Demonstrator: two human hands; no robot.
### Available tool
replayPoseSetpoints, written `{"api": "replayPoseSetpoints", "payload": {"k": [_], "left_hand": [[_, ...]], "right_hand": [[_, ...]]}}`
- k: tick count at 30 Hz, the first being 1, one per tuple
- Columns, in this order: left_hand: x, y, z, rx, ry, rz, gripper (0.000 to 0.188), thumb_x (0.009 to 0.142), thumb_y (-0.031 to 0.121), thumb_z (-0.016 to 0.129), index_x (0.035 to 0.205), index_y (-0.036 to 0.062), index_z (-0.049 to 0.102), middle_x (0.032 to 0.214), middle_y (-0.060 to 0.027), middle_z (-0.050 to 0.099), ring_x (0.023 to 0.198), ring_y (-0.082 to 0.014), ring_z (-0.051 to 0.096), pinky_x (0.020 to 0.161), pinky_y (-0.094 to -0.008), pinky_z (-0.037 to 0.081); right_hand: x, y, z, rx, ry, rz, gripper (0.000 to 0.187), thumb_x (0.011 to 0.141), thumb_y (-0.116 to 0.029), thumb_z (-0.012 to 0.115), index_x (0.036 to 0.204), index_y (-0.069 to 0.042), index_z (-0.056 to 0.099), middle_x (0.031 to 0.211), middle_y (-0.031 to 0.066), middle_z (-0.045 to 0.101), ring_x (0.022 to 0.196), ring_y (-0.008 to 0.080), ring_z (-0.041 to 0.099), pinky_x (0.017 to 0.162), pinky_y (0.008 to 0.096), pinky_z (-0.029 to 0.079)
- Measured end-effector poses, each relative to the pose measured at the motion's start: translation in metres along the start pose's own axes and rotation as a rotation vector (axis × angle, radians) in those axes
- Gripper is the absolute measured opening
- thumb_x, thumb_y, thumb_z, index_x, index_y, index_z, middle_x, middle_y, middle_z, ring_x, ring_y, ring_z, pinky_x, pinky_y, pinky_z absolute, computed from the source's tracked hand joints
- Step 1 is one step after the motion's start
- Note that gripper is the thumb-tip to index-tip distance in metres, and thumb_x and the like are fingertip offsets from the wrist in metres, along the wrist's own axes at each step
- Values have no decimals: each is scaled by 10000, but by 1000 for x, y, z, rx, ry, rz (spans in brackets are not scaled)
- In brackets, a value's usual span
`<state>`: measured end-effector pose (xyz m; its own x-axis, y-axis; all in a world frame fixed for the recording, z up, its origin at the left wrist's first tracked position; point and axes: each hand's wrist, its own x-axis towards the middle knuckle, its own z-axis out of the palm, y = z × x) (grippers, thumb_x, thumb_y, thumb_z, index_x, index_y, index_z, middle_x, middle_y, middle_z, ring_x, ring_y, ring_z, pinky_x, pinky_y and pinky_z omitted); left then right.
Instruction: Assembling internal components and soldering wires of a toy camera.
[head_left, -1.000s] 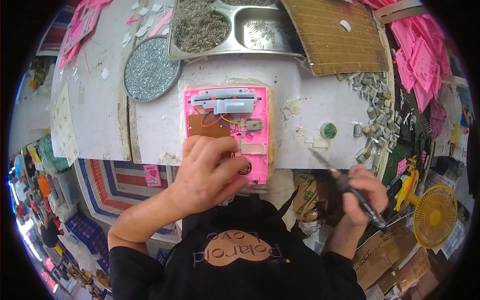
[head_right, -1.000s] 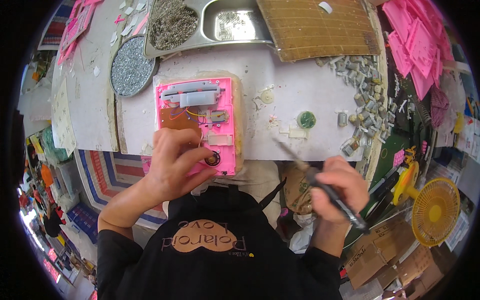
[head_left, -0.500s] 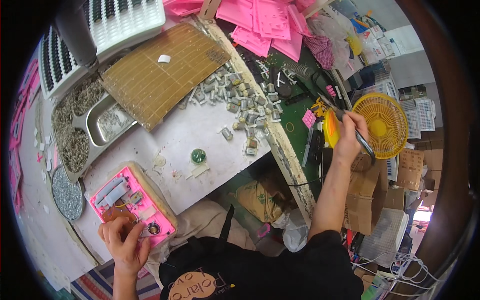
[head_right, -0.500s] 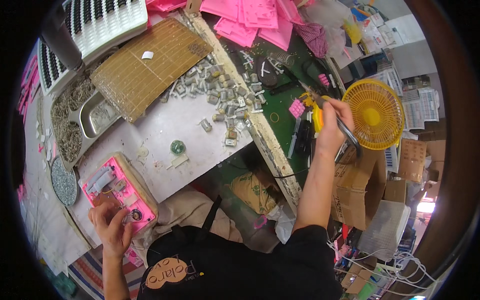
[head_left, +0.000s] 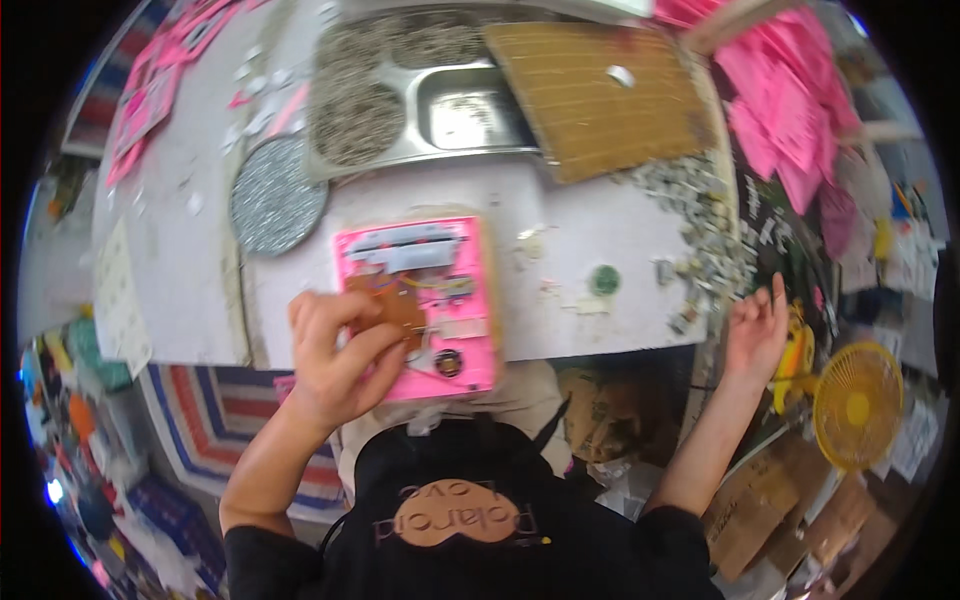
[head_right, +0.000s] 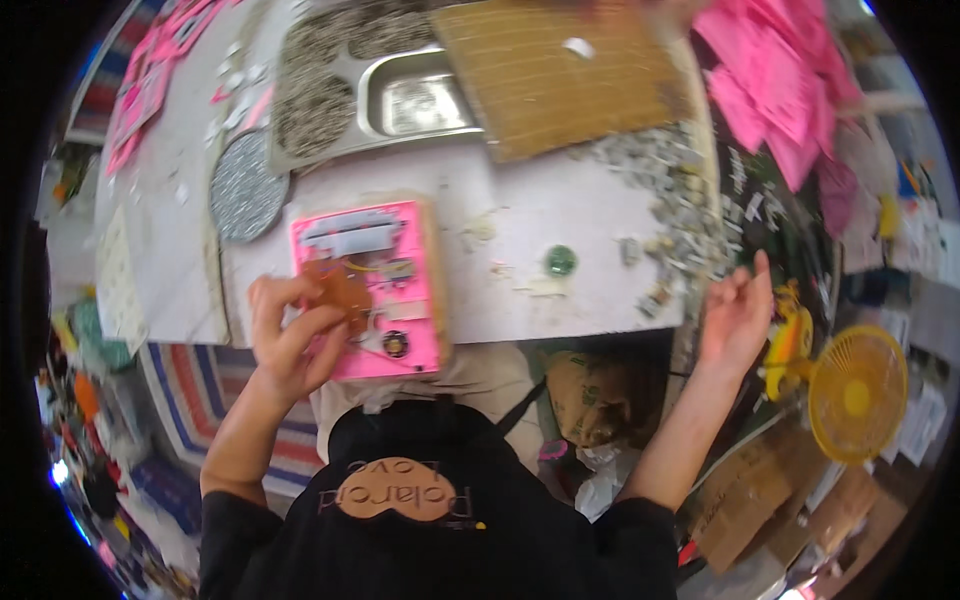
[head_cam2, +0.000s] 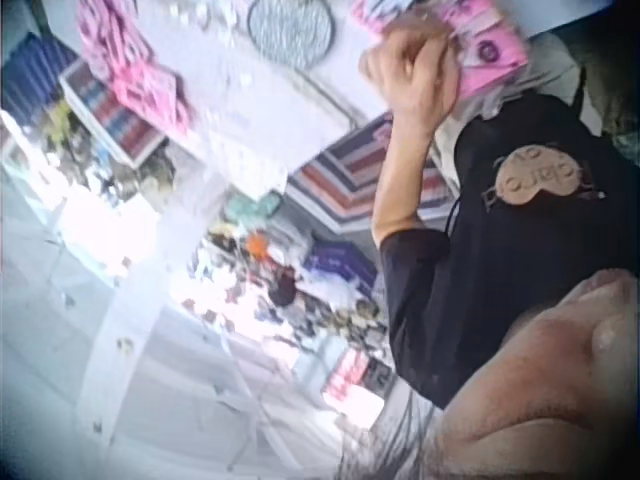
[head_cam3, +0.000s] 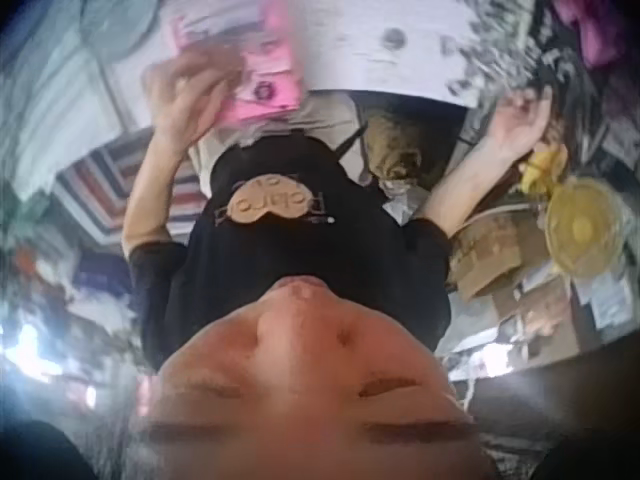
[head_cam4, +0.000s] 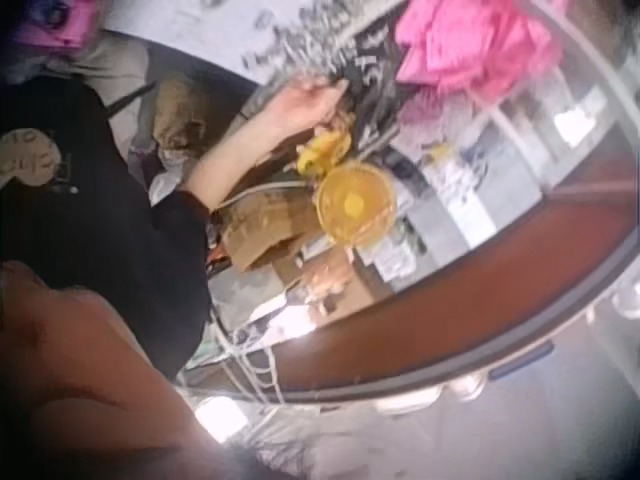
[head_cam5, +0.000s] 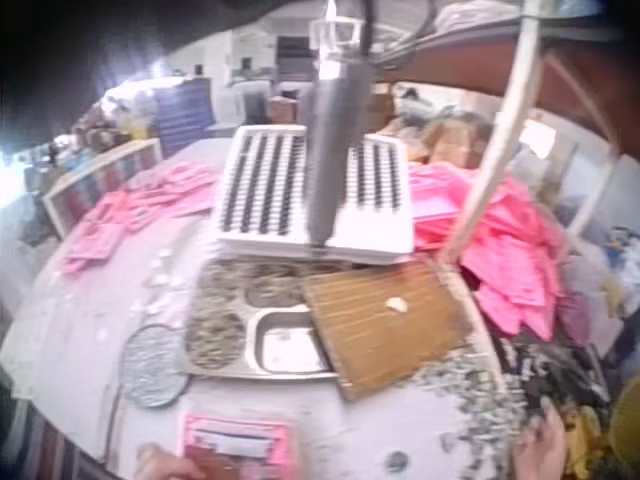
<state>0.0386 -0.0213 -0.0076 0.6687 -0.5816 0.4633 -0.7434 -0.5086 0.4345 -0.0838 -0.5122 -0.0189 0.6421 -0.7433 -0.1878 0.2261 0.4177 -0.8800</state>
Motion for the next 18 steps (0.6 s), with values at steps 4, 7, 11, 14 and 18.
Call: {"api": "replayPoseSetpoints", "payload": {"k": [4,7,11,14,18], "left_hand": [[20,1,8,5,25,2,275,685,121,846,927,156,720,1071,-29,613,875,-223,580,808,-402,390],[30,0,14,-9,-13,33,262,703,151,836,940,165,724,1126,-27,613,945,-229,583,870,-421,397],[42,3,18,52,-71,56,254,725,190,806,968,163,738,1189,-26,611,1030,-232,570,950,-451,381],[42,2,21,86,-64,37,267,733,208,784,993,164,749,1208,-19,613,1069,-231,560,982,-456,361],[35,-1,28,78,-23,61,318,709,189,791,1025,167,762,1175,-13,619,1077,-250,544,973,-465,358]], "right_hand": [[-96,67,97,-663,-334,-89,144,894,9,721,1035,-17,723,950,22,693,796,92,613,734,259,523],[-113,91,159,-903,-804,-444,147,796,-1,775,935,-22,731,825,90,675,727,223,637,684,329,497],[-114,103,205,-1183,-915,-656,176,774,-152,805,850,-44,689,787,92,669,704,281,630,661,390,511],[-116,104,220,-1365,-964,-676,210,787,-210,783,794,-49,649,775,96,665,702,295,630,653,418,521],[-123,103,230,-1481,-982,-677,193,796,-197,752,756,-53,628,759,105,667,704,310,645,639,448,527]]}}
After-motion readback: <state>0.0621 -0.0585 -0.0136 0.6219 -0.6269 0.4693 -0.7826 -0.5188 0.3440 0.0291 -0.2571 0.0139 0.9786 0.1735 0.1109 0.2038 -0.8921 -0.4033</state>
